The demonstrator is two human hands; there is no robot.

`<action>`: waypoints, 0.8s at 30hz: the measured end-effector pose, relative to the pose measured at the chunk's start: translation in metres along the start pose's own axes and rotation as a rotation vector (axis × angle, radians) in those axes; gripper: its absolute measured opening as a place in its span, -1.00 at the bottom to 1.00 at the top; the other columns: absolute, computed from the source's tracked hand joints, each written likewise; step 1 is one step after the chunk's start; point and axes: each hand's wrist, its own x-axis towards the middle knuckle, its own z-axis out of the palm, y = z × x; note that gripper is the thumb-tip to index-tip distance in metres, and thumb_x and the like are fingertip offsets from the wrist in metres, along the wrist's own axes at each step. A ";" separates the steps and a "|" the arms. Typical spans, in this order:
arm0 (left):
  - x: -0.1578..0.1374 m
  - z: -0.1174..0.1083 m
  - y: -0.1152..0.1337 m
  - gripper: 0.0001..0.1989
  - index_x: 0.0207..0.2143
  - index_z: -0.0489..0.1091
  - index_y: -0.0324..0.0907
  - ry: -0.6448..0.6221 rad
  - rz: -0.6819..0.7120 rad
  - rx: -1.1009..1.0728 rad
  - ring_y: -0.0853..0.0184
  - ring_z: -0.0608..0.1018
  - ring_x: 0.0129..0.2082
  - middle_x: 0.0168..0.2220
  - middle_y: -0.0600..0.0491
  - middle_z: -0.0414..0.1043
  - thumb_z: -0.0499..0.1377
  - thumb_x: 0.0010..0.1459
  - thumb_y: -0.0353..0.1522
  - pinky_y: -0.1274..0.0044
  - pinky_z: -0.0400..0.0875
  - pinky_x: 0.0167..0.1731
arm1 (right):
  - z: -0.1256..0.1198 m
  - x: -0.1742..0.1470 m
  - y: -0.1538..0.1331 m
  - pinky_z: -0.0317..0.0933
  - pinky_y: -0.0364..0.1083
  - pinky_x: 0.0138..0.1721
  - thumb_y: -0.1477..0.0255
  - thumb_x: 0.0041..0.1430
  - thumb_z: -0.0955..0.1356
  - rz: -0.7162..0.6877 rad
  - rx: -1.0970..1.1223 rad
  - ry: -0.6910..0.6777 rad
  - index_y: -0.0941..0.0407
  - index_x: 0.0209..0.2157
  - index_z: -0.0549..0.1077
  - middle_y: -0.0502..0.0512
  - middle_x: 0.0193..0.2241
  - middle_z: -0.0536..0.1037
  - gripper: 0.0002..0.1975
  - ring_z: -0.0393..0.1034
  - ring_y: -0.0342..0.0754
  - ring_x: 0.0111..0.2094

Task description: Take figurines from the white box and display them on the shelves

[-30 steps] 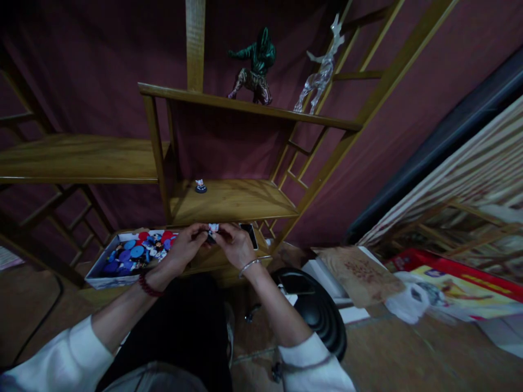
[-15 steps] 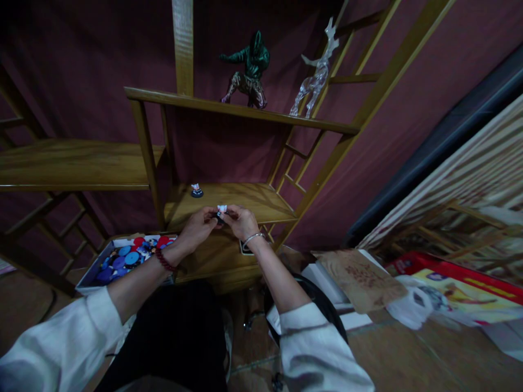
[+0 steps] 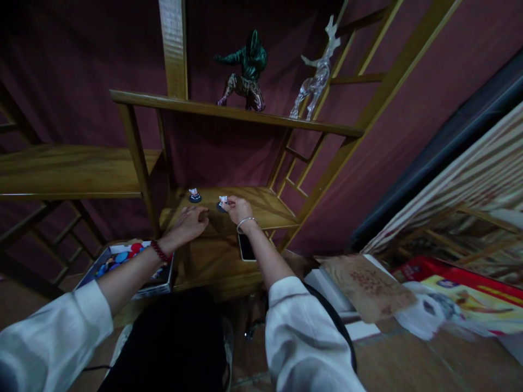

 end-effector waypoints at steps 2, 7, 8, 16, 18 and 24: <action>0.002 -0.001 -0.004 -0.59 -0.07 0.33 -0.18 -0.009 -0.017 0.079 0.18 0.24 0.06 0.00 -0.08 0.31 0.05 -0.01 -0.32 0.42 0.07 0.03 | 0.002 0.008 0.003 0.28 -0.17 -0.28 0.39 -0.03 0.38 0.009 -0.005 0.014 0.09 -0.32 0.49 0.00 -0.39 0.56 -0.82 0.43 -0.14 -0.38; 0.015 0.001 -0.014 -0.54 -0.01 0.30 -0.15 -0.029 -0.063 0.190 0.07 0.04 0.18 0.12 -0.07 0.17 0.06 -0.01 -0.25 0.35 -0.06 0.09 | 0.007 0.025 0.007 0.27 -0.18 -0.28 0.40 -0.04 0.38 0.043 -0.040 0.031 0.11 -0.31 0.49 0.02 -0.38 0.56 -0.81 0.42 -0.14 -0.37; 0.018 0.002 -0.016 -0.52 0.01 0.28 -0.13 -0.035 -0.081 0.198 0.04 0.02 0.19 0.13 -0.07 0.15 0.07 -0.01 -0.24 0.33 -0.06 0.09 | 0.008 0.028 0.008 0.27 -0.18 -0.28 0.39 -0.04 0.38 0.048 -0.049 0.033 0.11 -0.31 0.49 0.02 -0.38 0.55 -0.81 0.42 -0.14 -0.37; 0.038 0.014 -0.021 -0.49 0.03 0.26 0.06 -0.014 -0.142 0.146 -0.04 -0.07 0.21 0.21 0.05 0.00 0.12 -0.05 -0.26 0.24 -0.07 0.10 | 0.015 0.040 0.006 0.25 -0.18 -0.27 0.39 -0.04 0.39 0.071 -0.091 0.029 0.10 -0.27 0.49 0.03 -0.38 0.55 -0.77 0.41 -0.14 -0.36; 0.041 0.018 -0.020 -0.51 0.02 0.28 0.06 0.007 -0.151 0.138 -0.04 -0.08 0.21 0.22 0.06 -0.02 0.11 -0.04 -0.27 0.22 -0.10 0.11 | 0.016 0.041 0.002 0.25 -0.18 -0.28 0.39 -0.04 0.38 0.082 -0.126 0.027 0.09 -0.28 0.50 0.02 -0.39 0.55 -0.78 0.41 -0.13 -0.36; 0.049 0.025 -0.018 -0.56 -0.01 0.33 0.00 0.036 -0.178 0.144 -0.06 -0.06 0.20 0.21 0.00 -0.02 0.08 -0.01 -0.25 0.20 -0.09 0.10 | 0.016 0.042 -0.007 0.24 -0.19 -0.29 0.39 -0.02 0.37 0.089 -0.195 0.007 0.07 -0.28 0.50 0.03 -0.39 0.56 -0.79 0.42 -0.11 -0.34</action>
